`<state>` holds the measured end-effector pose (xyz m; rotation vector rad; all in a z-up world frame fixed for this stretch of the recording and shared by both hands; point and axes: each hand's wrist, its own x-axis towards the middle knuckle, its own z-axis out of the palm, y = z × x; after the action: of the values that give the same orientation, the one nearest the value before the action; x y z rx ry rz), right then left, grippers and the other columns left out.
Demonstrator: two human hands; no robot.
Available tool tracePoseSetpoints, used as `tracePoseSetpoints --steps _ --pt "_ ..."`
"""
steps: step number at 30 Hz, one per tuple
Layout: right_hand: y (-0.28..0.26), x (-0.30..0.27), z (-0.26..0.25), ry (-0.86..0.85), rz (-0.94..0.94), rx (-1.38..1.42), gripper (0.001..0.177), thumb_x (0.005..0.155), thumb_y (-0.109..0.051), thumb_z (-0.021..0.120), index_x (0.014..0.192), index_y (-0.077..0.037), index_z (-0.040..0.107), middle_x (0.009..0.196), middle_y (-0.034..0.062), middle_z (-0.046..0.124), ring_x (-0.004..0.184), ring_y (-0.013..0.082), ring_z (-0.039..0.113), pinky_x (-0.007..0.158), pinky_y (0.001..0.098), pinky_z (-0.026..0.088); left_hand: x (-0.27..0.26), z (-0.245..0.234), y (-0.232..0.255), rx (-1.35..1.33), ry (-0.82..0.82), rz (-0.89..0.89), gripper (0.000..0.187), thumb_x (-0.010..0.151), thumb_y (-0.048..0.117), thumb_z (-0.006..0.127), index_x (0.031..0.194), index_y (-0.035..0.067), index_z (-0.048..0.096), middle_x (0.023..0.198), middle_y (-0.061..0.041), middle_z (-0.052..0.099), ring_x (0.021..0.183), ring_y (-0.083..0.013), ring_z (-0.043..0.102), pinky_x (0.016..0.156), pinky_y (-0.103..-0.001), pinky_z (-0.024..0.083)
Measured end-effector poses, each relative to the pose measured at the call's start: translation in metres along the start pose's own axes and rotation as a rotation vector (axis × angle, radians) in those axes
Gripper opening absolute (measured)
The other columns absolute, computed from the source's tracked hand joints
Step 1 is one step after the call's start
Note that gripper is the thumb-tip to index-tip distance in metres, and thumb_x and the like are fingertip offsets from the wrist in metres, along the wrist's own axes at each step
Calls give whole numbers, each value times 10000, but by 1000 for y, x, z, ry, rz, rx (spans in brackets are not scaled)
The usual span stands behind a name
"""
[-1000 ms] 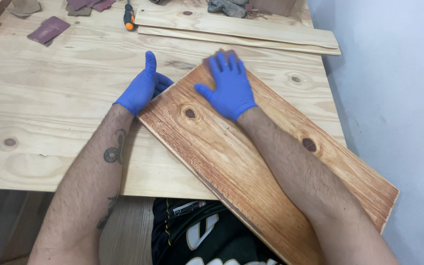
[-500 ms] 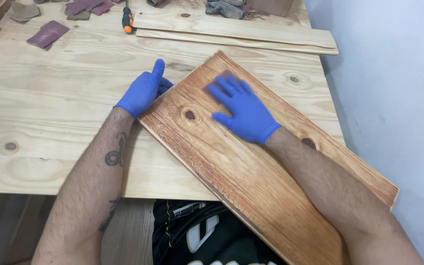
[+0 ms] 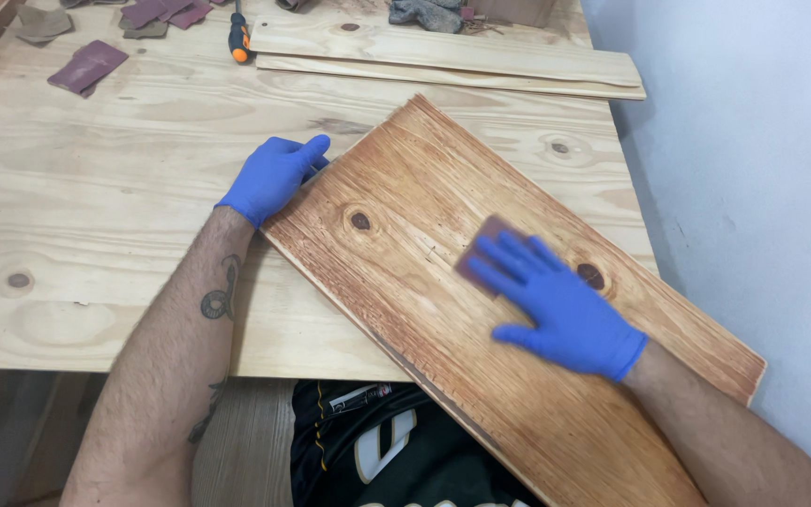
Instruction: The person sands a rectangular wooden board with a sanding block, moving it back and forth across the surface. They periodically pause to wipe the board with their gloved hands to remove dust.
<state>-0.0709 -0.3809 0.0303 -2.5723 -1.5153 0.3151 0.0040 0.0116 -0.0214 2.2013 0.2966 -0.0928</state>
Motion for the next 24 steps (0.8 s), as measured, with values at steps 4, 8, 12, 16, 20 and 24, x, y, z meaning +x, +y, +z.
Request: tracePoseSetpoints --steps 4,8,12,16,20,24 --pt "33 -13 10 121 361 -247 923 956 -735 433 1635 -116 338 1636 201 366 1527 432 312 1258 555 216 -2 0 3 0 10 -14 631 935 741 590 1105 172 804 1044 -123 762 1174 -372 665 1090 -487 451" --pt "-29 -2 16 24 70 -44 1035 896 -833 444 1648 -141 281 1649 233 310 1519 484 249 1231 608 175 4 1 2 17 9 -20 616 939 726 599 1111 171 802 1067 -130 758 1181 -373 661 1090 -489 451" --pt "-38 1 25 2 -293 123 921 954 -760 267 1635 -139 278 1709 174 234 1581 404 151 1260 558 72 2 -3 8 44 -22 -39 570 977 588 478 968 123 807 948 -55 777 883 -176 681 879 -365 474" --pt "15 11 4 196 139 -18 796 996 -644 355 1652 -217 213 1708 174 206 1585 366 120 1272 536 64 1 -2 8 204 -13 14 628 1014 615 470 672 89 459 695 -96 520 726 -231 494 718 -421 382" --pt "28 5 18 288 372 -69 840 987 -470 546 1644 -63 216 1700 200 239 1551 465 192 1270 534 145 -22 -2 37 356 -85 19 445 920 584 535 1022 220 767 1031 -100 752 986 -315 655 844 -430 453" --pt "-34 -1 20 74 27 87 911 931 -649 456 1646 -131 231 1711 214 167 1576 442 101 1245 579 95 -27 19 43 581 11 -4 653 986 755 418 1052 170 702 1030 -161 743 983 -419 673 815 -526 490"
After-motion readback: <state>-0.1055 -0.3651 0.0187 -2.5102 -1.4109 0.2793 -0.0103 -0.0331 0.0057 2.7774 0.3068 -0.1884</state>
